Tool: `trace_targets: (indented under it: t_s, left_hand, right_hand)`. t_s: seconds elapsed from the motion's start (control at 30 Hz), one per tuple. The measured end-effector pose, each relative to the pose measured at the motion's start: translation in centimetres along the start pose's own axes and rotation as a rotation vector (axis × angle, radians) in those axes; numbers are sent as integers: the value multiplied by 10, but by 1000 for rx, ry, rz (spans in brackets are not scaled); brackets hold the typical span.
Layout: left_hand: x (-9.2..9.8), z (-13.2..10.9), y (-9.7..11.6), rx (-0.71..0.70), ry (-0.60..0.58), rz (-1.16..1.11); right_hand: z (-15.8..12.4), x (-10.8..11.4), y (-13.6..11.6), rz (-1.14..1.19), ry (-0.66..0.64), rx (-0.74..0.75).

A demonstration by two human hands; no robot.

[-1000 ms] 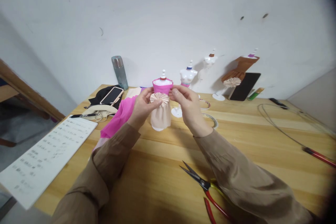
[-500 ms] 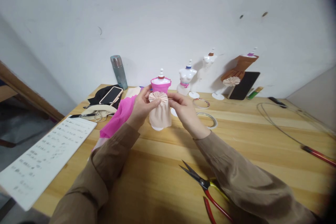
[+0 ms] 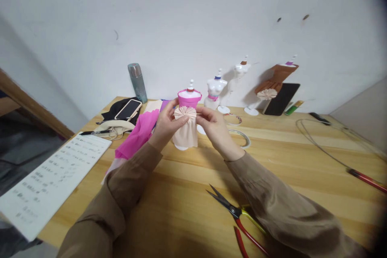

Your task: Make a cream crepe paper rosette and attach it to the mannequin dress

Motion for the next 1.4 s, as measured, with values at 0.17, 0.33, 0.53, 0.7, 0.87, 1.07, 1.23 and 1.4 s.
trace_targets:
  t_s: [0.17, 0.33, 0.53, 0.7, 0.87, 1.07, 1.23, 1.4]
  left_hand:
    - [0, 1, -1, -21, -32, -2]
    - [3, 2, -5, -13, -76, 10]
    - [3, 2, -4, -21, -92, -11]
    - [0, 1, -1, -45, -93, 12]
    - [-1, -1, 1, -39, -103, 31]
    - [-3, -1, 1, -21, -105, 34]
    - [-2, 1, 3, -37, -87, 29]
    - [-1, 2, 0, -35, -77, 34]
  right_hand:
    - [0, 0, -1, 22, -12, 4]
    - [-1, -1, -1, 33, -25, -11]
    - [-3, 0, -4, 39, -21, -20]
    - [-6, 1, -10, 56, -6, 1]
    - [-7, 0, -14, 57, -19, 3]
    - [-8, -3, -9, 97, -56, -36]
    - [-8, -7, -3, 101, -61, -28]
    - [-15, 16, -26, -174, 246, 142]
Point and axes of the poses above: each hand's wrist, its own z-axis towards the middle knuckle, its own x-axis out of the back of the hand, y = z × x, the point moved 7 cm from there along z, towards the middle knuckle, and after that the axes turned 1 degree about -y, right-handed, at the moved point
